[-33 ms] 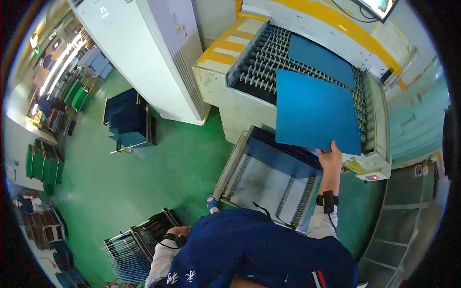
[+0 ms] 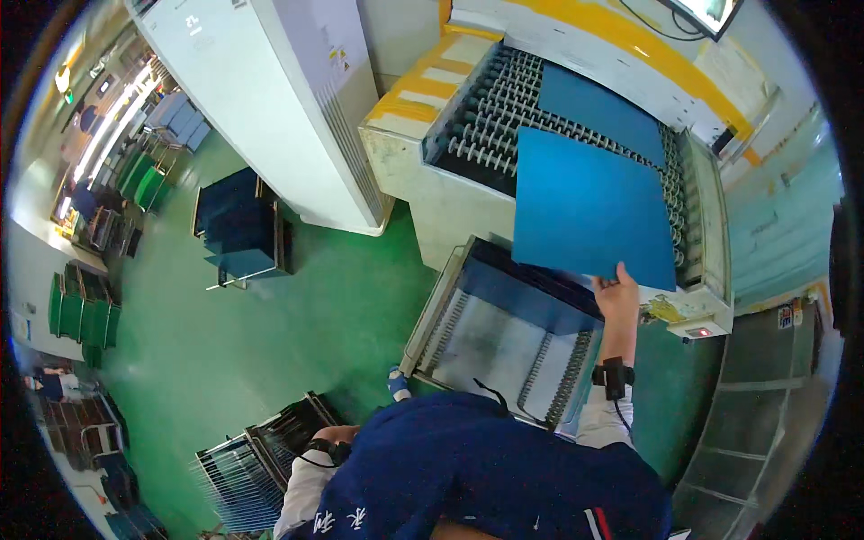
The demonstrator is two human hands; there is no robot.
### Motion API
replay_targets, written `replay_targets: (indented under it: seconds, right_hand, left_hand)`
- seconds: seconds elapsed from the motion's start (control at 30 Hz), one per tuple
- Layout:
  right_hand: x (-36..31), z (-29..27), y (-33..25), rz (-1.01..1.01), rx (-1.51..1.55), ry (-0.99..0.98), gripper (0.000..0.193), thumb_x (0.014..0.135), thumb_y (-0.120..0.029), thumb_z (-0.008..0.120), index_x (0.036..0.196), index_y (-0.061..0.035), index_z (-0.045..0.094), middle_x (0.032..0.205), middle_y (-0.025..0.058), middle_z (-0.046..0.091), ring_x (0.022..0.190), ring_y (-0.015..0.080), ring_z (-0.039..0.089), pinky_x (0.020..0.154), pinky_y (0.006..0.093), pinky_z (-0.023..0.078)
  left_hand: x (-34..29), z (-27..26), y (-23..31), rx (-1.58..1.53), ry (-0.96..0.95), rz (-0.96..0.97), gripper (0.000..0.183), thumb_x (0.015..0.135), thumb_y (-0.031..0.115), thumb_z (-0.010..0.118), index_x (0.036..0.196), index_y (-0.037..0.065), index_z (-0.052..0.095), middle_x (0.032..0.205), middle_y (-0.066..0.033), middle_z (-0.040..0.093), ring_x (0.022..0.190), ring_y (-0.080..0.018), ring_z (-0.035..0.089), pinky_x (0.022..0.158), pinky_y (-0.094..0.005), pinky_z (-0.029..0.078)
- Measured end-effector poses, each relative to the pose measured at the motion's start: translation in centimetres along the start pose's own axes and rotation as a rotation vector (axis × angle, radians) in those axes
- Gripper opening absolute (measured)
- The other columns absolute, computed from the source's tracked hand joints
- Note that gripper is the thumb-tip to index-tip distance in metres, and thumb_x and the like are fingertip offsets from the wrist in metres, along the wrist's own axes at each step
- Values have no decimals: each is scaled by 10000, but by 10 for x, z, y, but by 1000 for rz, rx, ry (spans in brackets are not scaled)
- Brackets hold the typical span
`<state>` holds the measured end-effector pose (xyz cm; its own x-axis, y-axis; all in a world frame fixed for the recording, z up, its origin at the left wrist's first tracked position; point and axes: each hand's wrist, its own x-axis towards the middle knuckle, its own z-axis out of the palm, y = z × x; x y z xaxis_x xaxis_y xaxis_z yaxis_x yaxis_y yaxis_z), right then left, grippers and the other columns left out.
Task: Moving processed blue sheets from an industrial machine output to a vertical storage rack.
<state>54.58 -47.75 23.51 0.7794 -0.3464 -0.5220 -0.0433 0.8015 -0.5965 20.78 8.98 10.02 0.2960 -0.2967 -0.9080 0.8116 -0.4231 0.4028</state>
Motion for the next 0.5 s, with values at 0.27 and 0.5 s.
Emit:
replay_targets:
  seconds: [0.27,0.5]
  right_hand:
    - [3,17,11,103,-287,-112,290,819,-324,643,863,-58,536,770,83,572,672,181,523,613,317,439]
    - [9,34,17,122,-363,-117,327,812,-349,646,787,-37,553,707,56,564,612,150,503,566,275,411]
  left_hand:
    - [49,-21,-59,166,-128,193,411,890,304,499,1227,68,506,1197,-67,542,1111,-259,466,930,-381,367]
    - [32,-13,-32,213,-186,219,531,840,290,573,1301,78,418,1287,-55,484,1184,-212,425,994,-334,308]
